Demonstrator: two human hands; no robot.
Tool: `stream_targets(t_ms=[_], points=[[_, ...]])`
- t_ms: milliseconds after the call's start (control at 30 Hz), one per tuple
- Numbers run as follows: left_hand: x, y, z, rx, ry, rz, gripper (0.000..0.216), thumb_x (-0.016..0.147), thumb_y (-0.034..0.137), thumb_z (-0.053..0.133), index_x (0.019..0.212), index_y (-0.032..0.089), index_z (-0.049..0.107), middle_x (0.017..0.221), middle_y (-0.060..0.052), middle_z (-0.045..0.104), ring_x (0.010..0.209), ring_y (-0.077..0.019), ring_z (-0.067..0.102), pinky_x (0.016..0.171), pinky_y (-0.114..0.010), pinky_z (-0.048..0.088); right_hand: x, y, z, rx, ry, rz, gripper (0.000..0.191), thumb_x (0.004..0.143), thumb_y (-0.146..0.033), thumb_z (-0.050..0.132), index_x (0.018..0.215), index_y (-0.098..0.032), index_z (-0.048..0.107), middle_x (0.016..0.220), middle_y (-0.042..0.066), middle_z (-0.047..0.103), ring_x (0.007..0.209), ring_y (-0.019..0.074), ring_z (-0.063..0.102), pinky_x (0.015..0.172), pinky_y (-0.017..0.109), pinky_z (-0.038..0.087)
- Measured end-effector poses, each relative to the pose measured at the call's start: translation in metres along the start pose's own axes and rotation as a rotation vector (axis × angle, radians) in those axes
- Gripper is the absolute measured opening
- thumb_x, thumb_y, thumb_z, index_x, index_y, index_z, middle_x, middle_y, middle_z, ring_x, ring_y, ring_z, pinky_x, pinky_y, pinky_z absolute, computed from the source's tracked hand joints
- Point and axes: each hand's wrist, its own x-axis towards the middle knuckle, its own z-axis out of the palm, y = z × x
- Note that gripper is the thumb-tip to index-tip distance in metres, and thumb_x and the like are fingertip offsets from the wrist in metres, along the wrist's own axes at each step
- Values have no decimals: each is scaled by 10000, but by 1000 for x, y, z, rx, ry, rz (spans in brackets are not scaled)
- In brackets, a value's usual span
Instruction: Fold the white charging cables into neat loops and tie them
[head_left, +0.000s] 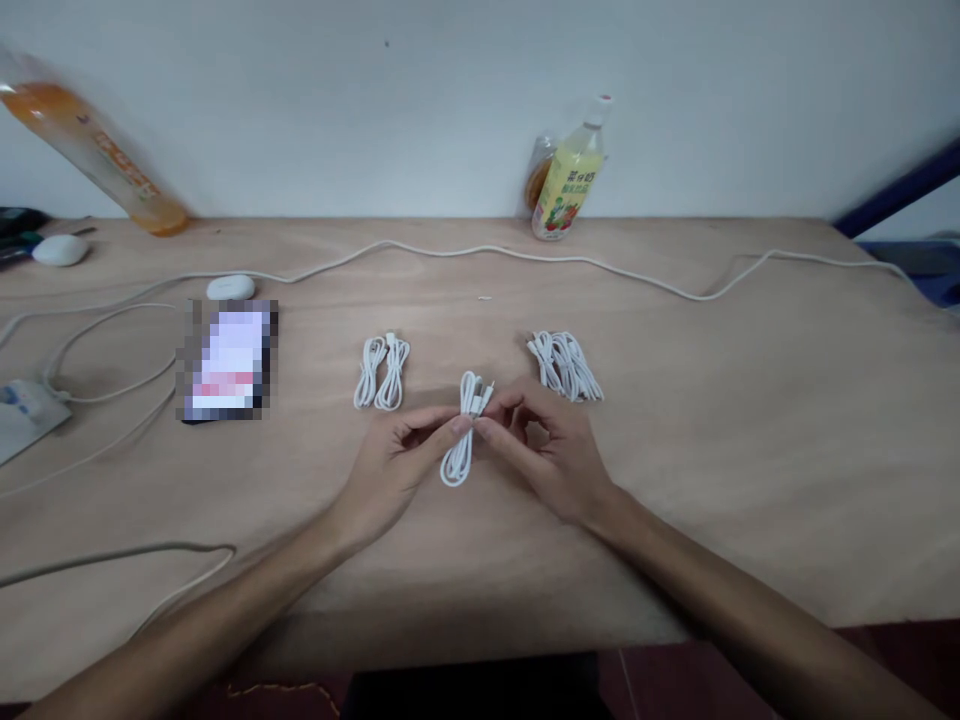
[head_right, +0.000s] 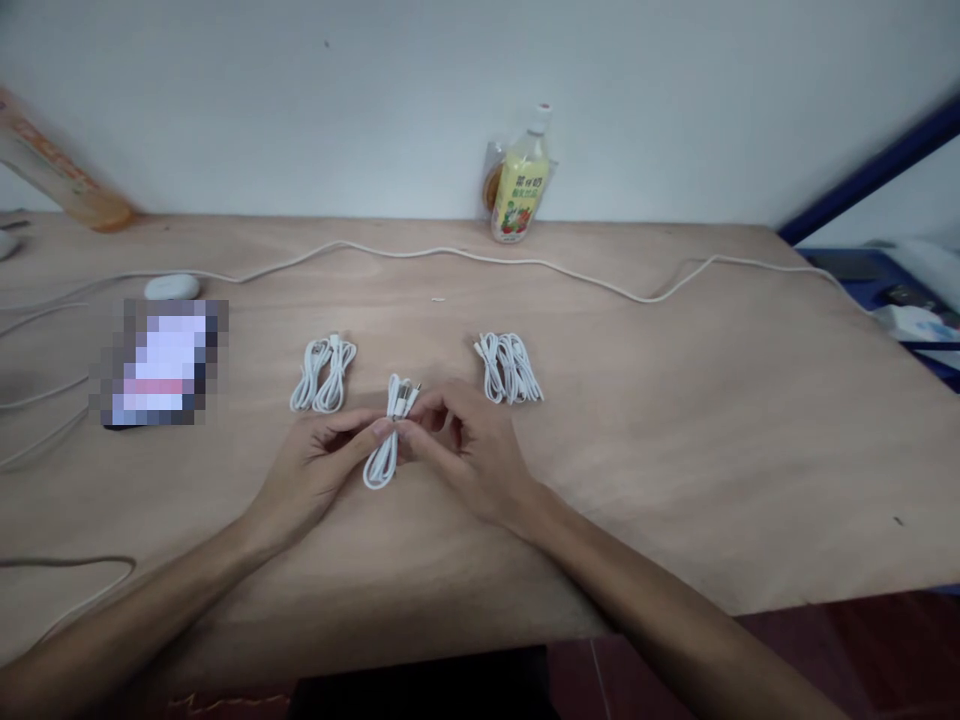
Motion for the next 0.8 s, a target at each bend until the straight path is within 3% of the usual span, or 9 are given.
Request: stream_targets(t_ms=[200, 367, 633, 800], points=[[1, 0, 0, -46, 20, -32, 172, 976, 365, 764, 987, 246, 887, 940, -36, 869, 931, -227, 794, 898, -344, 631, 0, 2, 1, -7, -1, -5, 144, 1017, -240, 712, 878, -220, 683, 762, -32, 647, 646, 126, 533, 588, 276, 414], [-1, -1, 0, -129, 16, -85, 180, 974, 352, 774, 994, 202, 872, 895, -39, 866, 864, -194, 798, 839, -284, 618, -1, 3, 2, -62, -32, 10, 186, 1037, -255, 666, 862, -209, 706, 760, -20, 650, 637, 128, 525, 615, 291, 411], [-2, -4, 2, -202, -3, -79, 137, 974, 324, 798, 1004, 194, 830, 886, -25, 858, 850, -170, 811, 811, -247, 611, 5, 3, 3, 284, -121, 333, 240, 973, -372, 706, 793, -216, 679, 729, -14, 682, 631, 129, 576, 589, 269, 461], [-4, -4, 4, -151, 17, -35, 133, 975, 306, 806, 1034, 187, 821, 924, -38, 857, 878, -184, 801, 825, -267, 599, 8, 4, -3, 427, -223, 513, 316, 935, -476, 765, 796, -203, 689, 622, -53, 602, 467, 82, 482, 434, 221, 361]])
